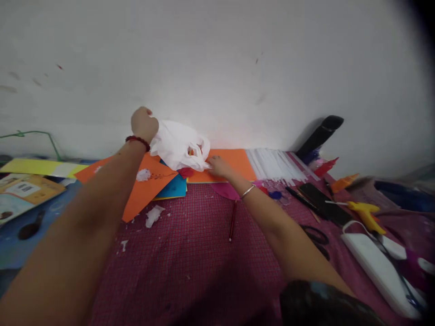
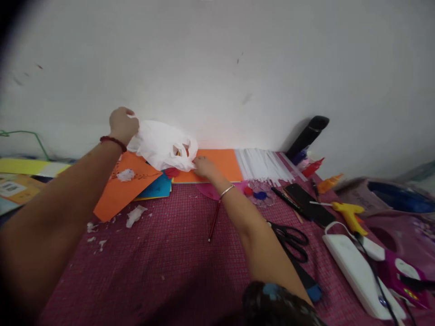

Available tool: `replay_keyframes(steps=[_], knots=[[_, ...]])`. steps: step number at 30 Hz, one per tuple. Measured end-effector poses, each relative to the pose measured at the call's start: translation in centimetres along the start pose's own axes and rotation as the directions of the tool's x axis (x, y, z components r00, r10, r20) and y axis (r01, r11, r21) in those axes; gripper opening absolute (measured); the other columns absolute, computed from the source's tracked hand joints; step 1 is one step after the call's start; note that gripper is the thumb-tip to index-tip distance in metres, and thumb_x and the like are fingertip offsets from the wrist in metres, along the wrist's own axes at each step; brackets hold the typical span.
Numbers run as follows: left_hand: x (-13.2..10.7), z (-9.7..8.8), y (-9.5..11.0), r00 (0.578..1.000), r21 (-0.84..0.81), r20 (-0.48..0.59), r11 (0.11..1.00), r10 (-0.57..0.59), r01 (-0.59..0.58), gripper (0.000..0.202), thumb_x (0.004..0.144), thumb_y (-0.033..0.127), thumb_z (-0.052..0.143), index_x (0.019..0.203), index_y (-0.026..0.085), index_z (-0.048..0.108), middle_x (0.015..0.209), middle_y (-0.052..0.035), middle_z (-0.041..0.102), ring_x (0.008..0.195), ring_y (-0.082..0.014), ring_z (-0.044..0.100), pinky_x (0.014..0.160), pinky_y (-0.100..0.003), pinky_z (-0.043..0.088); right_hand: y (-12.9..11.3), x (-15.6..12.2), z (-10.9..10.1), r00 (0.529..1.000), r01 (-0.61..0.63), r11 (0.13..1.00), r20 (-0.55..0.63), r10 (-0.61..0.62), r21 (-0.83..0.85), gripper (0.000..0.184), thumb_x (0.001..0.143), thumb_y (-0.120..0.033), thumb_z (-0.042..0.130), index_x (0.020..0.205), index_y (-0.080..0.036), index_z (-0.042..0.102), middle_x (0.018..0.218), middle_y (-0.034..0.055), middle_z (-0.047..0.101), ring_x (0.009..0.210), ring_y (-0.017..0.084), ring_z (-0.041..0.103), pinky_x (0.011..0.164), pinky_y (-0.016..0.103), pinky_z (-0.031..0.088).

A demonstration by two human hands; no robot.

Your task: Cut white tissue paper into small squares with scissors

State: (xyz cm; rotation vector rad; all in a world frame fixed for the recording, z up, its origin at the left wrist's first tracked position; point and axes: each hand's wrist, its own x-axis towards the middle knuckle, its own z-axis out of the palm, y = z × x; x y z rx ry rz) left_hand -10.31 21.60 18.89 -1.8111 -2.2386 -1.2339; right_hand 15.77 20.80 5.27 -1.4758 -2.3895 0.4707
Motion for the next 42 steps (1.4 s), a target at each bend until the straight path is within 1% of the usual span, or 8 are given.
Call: replay_keyframes(steps=[3,7,15,21,30,35,37,42], knots=[[-3.8,2.9,1.3,0.972,-0.032,0.085,0.975,0.221,-0.219,0.073,0.084,0.039,0.068,0.144,0.008,0.042,0.132,-0.0105,0.062,0.120,-0.0252,0.056,0.106,-0.042,0.041,-0.4,1.1,-0.8,1.000,-0.004,1.000,-0.006,0.004,-0.026,0.030,0.094,-0.018,0.050,0.120,-0.013,0.063,0.126,0.0207,0.068,0.116,0.033,0.063,0.097,0.043,0.047],[-9.8,8.1,3.6,0.683,0.007,0.415,0.748,0.601,-0.663,0.083,0.074,0.035,0.075,0.147,0.018,0.041,0.150,-0.0158,0.049,0.137,-0.0365,0.041,0.118,-0.062,0.018,-0.8,0.3,-3.8,0.998,0.021,1.000,-0.053,-0.023,-0.021,0.036,0.093,-0.015,0.045,0.126,-0.011,0.057,0.129,0.0214,0.066,0.115,0.032,0.062,0.097,0.041,0.045],[-6.8,10.1,1.0,0.816,0.119,0.249,0.820,0.521,-0.560,0.023,0.086,0.005,0.046,0.103,0.013,0.060,0.106,-0.0081,0.067,0.117,-0.0232,0.054,0.119,-0.049,0.014,1.0,-4.8,-8.8,0.997,-0.013,0.970,0.081,-0.007,0.243,0.022,0.087,-0.020,0.045,0.098,-0.018,0.064,0.064,0.0019,0.058,0.053,0.014,0.048,0.049,0.027,0.038],[-5.7,10.3,0.2,0.796,0.224,0.381,0.789,0.470,-0.573,0.024,0.093,0.011,0.043,0.112,0.011,0.058,0.088,-0.0152,0.069,0.094,-0.0269,0.065,0.088,-0.040,0.039,0.2,-8.3,-6.5,0.959,-0.260,0.543,0.280,0.046,0.799,0.023,0.086,-0.041,0.060,0.087,-0.018,0.062,0.050,-0.0095,0.029,0.043,0.007,0.017,0.042,0.024,0.011],[1.6,3.3,-0.1,0.865,0.341,0.254,0.797,0.433,-0.499,0.035,0.103,0.026,0.041,0.128,0.002,0.045,0.116,-0.0115,0.059,0.124,-0.0275,0.043,0.109,-0.058,0.027,1.6,-18.1,-5.3,0.948,-0.259,0.263,0.192,0.255,0.930,0.030,0.082,-0.047,0.065,0.083,-0.023,0.048,0.053,-0.0109,0.037,0.041,0.005,0.021,0.040,0.023,0.016],[-10.2,5.3,4.2,0.870,-0.286,0.260,0.894,0.418,-0.344,0.044,0.083,0.033,0.069,0.119,0.010,0.056,0.124,-0.0113,0.058,0.127,-0.0333,0.047,0.111,-0.051,0.029,1.5,-19.1,-3.0,0.955,-0.169,0.461,0.028,0.297,0.871,0.023,0.083,-0.044,0.060,0.086,-0.023,0.051,0.065,-0.0044,0.054,0.052,0.010,0.043,0.049,0.024,0.034],[-17.5,5.9,5.9,0.811,-0.659,0.486,0.746,0.325,0.095,0.038,0.079,0.032,0.072,0.110,0.014,0.059,0.112,-0.0120,0.064,0.109,-0.0271,0.059,0.099,-0.044,0.043,0.5,-19.3,-2.1,0.966,-0.081,0.574,-0.077,0.246,0.815,0.023,0.085,-0.043,0.059,0.094,-0.022,0.055,0.076,-0.0011,0.060,0.065,0.014,0.053,0.061,0.028,0.044],[-28.3,5.9,8.1,0.750,-0.747,0.622,0.456,0.225,0.483,0.035,0.080,0.037,0.069,0.108,0.017,0.059,0.099,-0.0082,0.068,0.077,-0.0153,0.062,0.061,-0.027,0.047,-1.9,-21.5,-0.9,0.970,0.060,0.721,-0.211,0.121,0.690,0.035,0.087,-0.042,0.058,0.113,-0.019,0.057,0.103,0.0078,0.068,0.092,0.024,0.060,0.084,0.040,0.049]])
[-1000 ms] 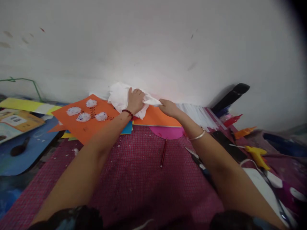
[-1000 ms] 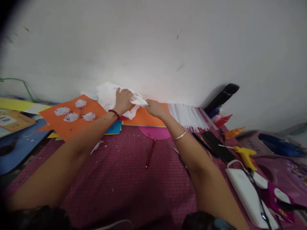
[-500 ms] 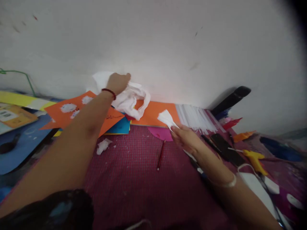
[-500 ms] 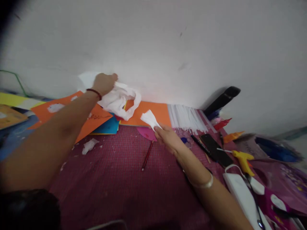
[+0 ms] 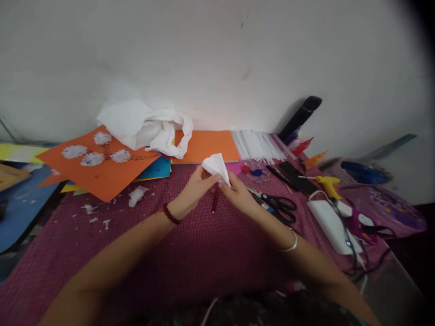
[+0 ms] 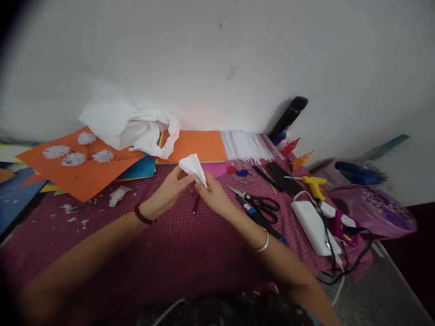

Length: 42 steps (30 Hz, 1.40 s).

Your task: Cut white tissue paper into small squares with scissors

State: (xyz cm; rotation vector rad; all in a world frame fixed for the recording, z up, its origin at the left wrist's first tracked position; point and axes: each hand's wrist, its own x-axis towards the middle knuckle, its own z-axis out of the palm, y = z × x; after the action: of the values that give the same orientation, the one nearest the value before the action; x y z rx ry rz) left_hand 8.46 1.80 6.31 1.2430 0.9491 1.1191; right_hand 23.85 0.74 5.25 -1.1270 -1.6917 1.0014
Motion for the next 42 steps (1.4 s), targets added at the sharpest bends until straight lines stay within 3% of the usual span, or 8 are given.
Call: replay_keyframes(steps=[3,6,11,16,23,31,37,42], knots=[[-1.5,0.3,0.1,0.994,-0.204,-0.107,0.979,-0.021,-0.001,0.030,0.074,0.031,0.075,0.099,0.017,0.066,0.095,-0.0049,0.069,0.075,-0.0129,0.060,0.065,-0.026,0.046,-0.5,-2.0,0.2,0.999,-0.032,0.999,-0.031,0.032,0.002,0.038,0.081,-0.040,0.066,0.112,-0.021,0.058,0.102,0.0075,0.068,0.092,0.025,0.060,0.083,0.039,0.048],[-2.8,-0.1,0.2,0.997,-0.234,-0.066,0.972,-0.046,0.029,0.024,0.071,0.026,0.076,0.094,0.018,0.072,0.090,-0.0039,0.072,0.076,-0.0136,0.061,0.071,-0.028,0.048,-0.9,-3.6,0.4,0.991,-0.136,0.964,0.025,0.134,0.227,0.052,0.071,-0.042,0.077,0.115,-0.023,0.058,0.108,0.0078,0.068,0.096,0.025,0.061,0.081,0.036,0.050],[-5.2,-1.3,0.2,0.978,-0.129,0.144,0.977,-0.151,0.170,0.022,0.068,0.019,0.074,0.091,0.018,0.076,0.084,-0.0040,0.074,0.071,-0.0146,0.063,0.068,-0.028,0.049,-1.0,-4.7,1.3,0.911,-0.413,0.689,0.284,0.300,0.596,0.053,0.058,-0.038,0.087,0.103,-0.021,0.064,0.098,0.0061,0.072,0.077,0.018,0.064,0.068,0.031,0.052],[-6.1,-4.5,0.5,0.975,-0.104,0.090,0.972,-0.201,0.210,0.025,0.064,0.014,0.073,0.089,0.017,0.075,0.086,-0.0054,0.076,0.074,-0.0169,0.066,0.069,-0.030,0.051,-0.8,-4.2,1.0,0.873,-0.480,0.556,0.305,0.381,0.679,0.046,0.051,-0.022,0.089,0.092,-0.019,0.067,0.081,0.0016,0.073,0.068,0.016,0.064,0.064,0.028,0.053],[-7.4,-4.7,-1.2,0.991,-0.357,0.018,0.925,-0.130,0.128,0.037,0.075,0.034,0.076,0.109,0.020,0.069,0.107,-0.0090,0.075,0.086,-0.0192,0.070,0.072,-0.031,0.055,-0.1,-3.9,2.2,0.927,-0.340,0.622,0.142,0.347,0.705,0.046,0.053,-0.027,0.088,0.093,-0.021,0.066,0.083,0.0007,0.073,0.073,0.017,0.066,0.071,0.031,0.055],[-8.3,-3.9,-3.2,0.940,-0.196,-0.282,0.971,-0.191,0.139,0.033,0.065,0.022,0.082,0.097,0.017,0.073,0.093,-0.0057,0.077,0.075,-0.0179,0.069,0.071,-0.032,0.056,1.2,-4.1,1.6,0.937,-0.262,0.796,-0.055,0.345,0.545,0.029,0.063,-0.030,0.080,0.075,-0.023,0.055,0.068,-0.0041,0.056,0.060,0.012,0.049,0.056,0.026,0.042],[-8.2,-4.5,-3.6,0.949,-0.173,-0.273,0.978,-0.158,0.113,0.032,0.066,0.024,0.080,0.096,0.018,0.072,0.090,-0.0053,0.075,0.076,-0.0190,0.067,0.069,-0.033,0.054,2.1,-3.9,1.1,0.936,-0.256,0.846,-0.099,0.338,0.468,0.025,0.069,-0.031,0.072,0.073,-0.023,0.049,0.067,-0.0042,0.047,0.059,0.011,0.042,0.056,0.026,0.034],[-7.7,-5.6,-3.9,0.960,-0.040,-0.277,0.999,-0.044,0.034,0.010,0.080,0.031,0.070,0.081,0.021,0.068,0.065,0.0011,0.060,0.051,-0.0104,0.046,0.048,-0.025,0.036,2.2,-4.1,0.4,0.926,-0.298,0.807,-0.051,0.373,0.509,0.024,0.070,-0.026,0.072,0.072,-0.022,0.049,0.065,-0.0040,0.048,0.056,0.010,0.039,0.052,0.025,0.031]])
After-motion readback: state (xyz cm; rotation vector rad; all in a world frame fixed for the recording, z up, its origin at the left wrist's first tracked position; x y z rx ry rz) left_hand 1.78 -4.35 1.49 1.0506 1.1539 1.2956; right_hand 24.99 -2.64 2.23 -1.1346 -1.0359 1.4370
